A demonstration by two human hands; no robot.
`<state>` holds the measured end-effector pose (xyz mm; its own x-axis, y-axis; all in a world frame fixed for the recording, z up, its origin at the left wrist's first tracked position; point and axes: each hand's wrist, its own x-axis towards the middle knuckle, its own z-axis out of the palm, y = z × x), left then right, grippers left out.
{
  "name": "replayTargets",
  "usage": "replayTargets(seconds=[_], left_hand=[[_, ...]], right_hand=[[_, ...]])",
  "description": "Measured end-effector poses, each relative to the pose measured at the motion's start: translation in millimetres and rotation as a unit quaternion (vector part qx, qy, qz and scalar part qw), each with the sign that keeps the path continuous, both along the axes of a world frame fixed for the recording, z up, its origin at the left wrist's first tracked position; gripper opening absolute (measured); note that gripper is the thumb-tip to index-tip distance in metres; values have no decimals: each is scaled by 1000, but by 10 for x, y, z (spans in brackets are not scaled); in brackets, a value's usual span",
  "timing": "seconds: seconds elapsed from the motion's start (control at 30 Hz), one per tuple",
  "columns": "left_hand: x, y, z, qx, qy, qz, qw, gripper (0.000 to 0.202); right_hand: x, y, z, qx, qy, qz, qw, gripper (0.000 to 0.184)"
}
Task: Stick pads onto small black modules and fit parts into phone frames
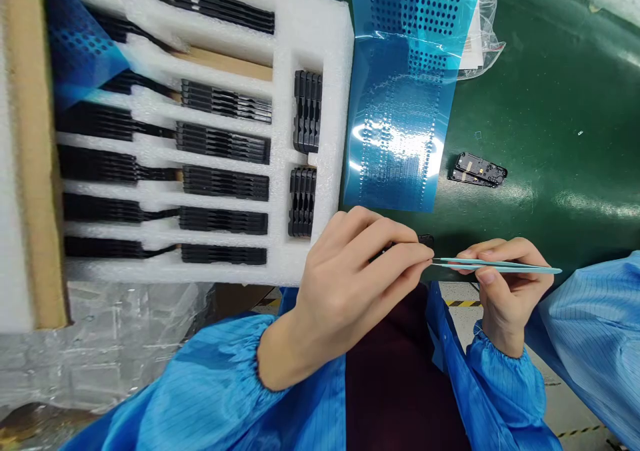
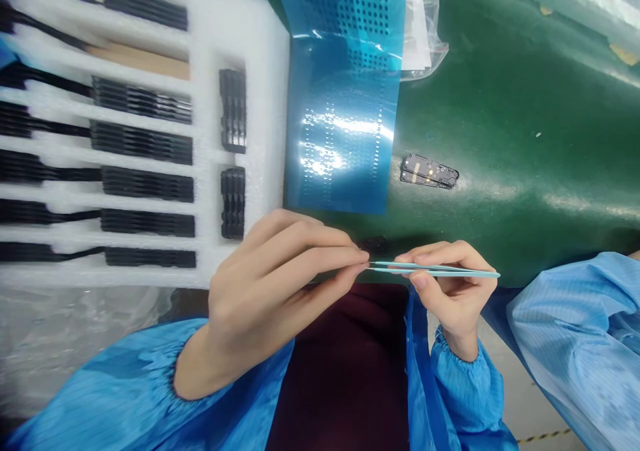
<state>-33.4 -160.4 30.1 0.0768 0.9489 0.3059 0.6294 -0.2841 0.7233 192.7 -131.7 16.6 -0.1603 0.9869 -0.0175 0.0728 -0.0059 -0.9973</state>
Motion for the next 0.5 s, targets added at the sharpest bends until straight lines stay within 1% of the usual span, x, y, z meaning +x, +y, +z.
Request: replayTargets(seconds=[0.3,0.5], left_hand=[[-4,-4,-14,2,3,0,1000,15],[-3,-3,-22,6,4,0,1000,14]], right_hand=[[-24,2,5,-9,-4,-9,1000,11],[-34,7,4,-3,5,-1,1000,9]])
